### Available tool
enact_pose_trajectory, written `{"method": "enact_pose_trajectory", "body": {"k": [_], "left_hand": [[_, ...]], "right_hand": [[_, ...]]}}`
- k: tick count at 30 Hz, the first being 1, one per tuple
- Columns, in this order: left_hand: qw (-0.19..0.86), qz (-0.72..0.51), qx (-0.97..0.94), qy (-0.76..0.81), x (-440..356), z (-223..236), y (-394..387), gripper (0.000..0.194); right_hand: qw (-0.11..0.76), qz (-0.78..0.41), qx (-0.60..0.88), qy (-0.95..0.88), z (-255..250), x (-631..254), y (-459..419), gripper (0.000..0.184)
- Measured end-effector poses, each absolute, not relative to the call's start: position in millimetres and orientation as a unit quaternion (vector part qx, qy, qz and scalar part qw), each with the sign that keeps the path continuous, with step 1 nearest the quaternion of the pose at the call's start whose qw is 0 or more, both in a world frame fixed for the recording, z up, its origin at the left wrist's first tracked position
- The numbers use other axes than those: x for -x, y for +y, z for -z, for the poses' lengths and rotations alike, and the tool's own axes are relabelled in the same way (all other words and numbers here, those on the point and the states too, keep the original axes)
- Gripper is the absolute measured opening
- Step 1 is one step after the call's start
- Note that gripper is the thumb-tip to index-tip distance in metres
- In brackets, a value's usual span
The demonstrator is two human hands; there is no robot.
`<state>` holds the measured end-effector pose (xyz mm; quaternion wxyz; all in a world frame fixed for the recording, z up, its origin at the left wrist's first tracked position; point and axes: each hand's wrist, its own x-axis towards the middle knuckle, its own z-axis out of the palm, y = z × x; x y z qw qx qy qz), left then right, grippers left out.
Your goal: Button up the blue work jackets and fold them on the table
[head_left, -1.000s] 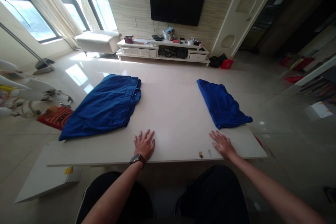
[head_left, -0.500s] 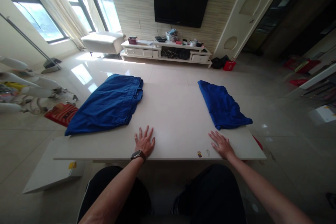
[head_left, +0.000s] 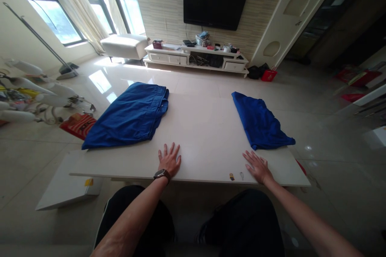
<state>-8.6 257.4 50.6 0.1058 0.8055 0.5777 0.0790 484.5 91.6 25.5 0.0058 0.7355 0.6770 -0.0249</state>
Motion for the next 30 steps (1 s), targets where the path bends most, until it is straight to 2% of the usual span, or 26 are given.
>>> {"method": "enact_pose_trajectory", "body": {"k": [15, 30], "left_hand": [[0.099, -0.058, -0.816, 0.567, 7.7, -49.2, 258.3, 0.063], [0.072, -0.044, -0.82, 0.566, 8.2, -44.7, 259.9, 0.066]], "right_hand": [[0.025, 0.025, -0.745, 0.666, -27.9, -481.9, 92.5, 0.061], [0.001, 0.022, -0.735, 0.678, -25.8, -484.2, 91.8, 0.06]]}}
